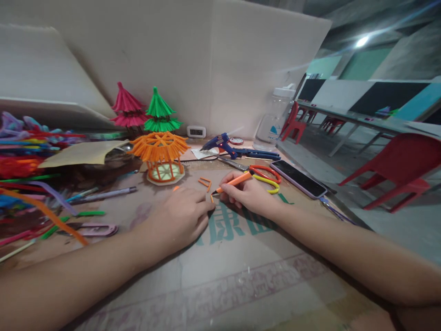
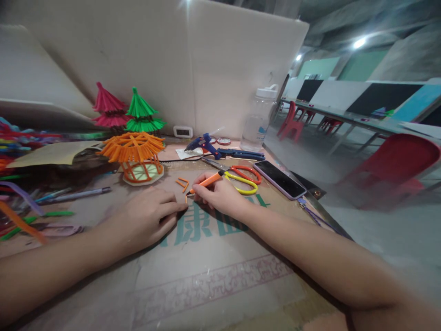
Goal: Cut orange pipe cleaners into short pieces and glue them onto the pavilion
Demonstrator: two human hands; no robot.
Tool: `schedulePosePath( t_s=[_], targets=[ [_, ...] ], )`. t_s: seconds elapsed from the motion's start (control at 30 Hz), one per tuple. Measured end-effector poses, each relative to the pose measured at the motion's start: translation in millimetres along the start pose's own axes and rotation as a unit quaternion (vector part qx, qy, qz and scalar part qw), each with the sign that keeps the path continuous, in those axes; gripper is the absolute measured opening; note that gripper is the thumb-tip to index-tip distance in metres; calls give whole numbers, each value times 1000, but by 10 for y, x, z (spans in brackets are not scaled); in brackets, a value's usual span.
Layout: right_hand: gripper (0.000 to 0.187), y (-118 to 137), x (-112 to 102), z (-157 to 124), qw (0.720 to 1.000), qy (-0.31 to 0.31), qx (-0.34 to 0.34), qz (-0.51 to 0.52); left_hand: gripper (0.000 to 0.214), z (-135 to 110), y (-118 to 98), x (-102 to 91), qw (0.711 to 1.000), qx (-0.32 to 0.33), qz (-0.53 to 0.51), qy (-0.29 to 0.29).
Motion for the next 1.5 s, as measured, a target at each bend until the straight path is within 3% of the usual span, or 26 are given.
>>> schedulePosePath(
  t_s=[0.43, 1.5],
  targets=[
    [12, -40, 11, 29, 999, 29, 15, 13, 24, -2, -2, -20, 1000, -1, 5, -2],
    [9, -17, 7, 27, 999, 19, 5, 29, 23, 0, 3, -13, 1000, -2, 2, 3]
  ],
)
Point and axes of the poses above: each hand's wrist, its own z-axis towards the middle knuckle, its own x-axis out of the palm, y = z × x, the point moved 6 cm from there along z, towards the middle knuckle, and after that the axes turned 13 degrees about x, right-handed, at the moved point
